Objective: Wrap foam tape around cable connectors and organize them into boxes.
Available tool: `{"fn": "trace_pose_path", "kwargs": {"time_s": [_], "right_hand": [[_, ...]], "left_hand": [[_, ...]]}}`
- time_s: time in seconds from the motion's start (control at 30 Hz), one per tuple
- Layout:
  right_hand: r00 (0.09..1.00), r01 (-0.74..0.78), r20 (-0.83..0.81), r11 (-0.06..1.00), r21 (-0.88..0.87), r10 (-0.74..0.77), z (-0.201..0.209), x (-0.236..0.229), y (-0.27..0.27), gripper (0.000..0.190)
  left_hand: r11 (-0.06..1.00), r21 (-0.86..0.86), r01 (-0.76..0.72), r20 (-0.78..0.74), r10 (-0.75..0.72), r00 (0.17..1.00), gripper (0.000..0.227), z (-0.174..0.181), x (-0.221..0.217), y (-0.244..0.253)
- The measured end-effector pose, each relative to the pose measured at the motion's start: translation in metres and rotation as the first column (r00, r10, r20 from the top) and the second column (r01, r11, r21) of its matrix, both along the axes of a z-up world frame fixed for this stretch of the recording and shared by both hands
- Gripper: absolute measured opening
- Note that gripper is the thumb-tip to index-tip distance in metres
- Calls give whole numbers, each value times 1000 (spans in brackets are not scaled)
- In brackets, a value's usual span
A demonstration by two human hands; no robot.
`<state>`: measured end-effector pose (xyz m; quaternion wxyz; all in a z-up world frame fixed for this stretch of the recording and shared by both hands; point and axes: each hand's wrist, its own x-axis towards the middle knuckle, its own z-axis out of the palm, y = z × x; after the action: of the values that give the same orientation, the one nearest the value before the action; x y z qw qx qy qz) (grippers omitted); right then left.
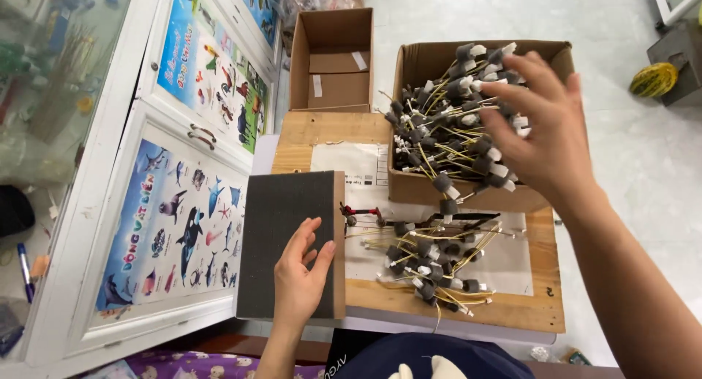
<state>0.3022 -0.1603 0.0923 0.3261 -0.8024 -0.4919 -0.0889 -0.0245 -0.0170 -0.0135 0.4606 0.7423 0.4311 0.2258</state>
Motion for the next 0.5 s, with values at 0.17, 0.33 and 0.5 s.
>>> {"fn": "trace_pose_path", "kwargs": {"time_s": [0.17, 0.33, 0.5], "right_hand": [[962, 239, -189, 939, 247, -195, 15, 1, -85, 20], [763, 642, -416, 660, 391, -495, -31, 14, -244, 13], [157, 988, -689, 121, 100, -708, -124, -53, -362, 18]], "left_hand": [[989, -23, 145, -80, -147, 986, 38, 2, 10, -19], [871, -152, 467, -191, -490, 851, 30, -14, 42, -37], [809, -271, 521, -217, -579, 786, 35, -177, 44, -10]]}}
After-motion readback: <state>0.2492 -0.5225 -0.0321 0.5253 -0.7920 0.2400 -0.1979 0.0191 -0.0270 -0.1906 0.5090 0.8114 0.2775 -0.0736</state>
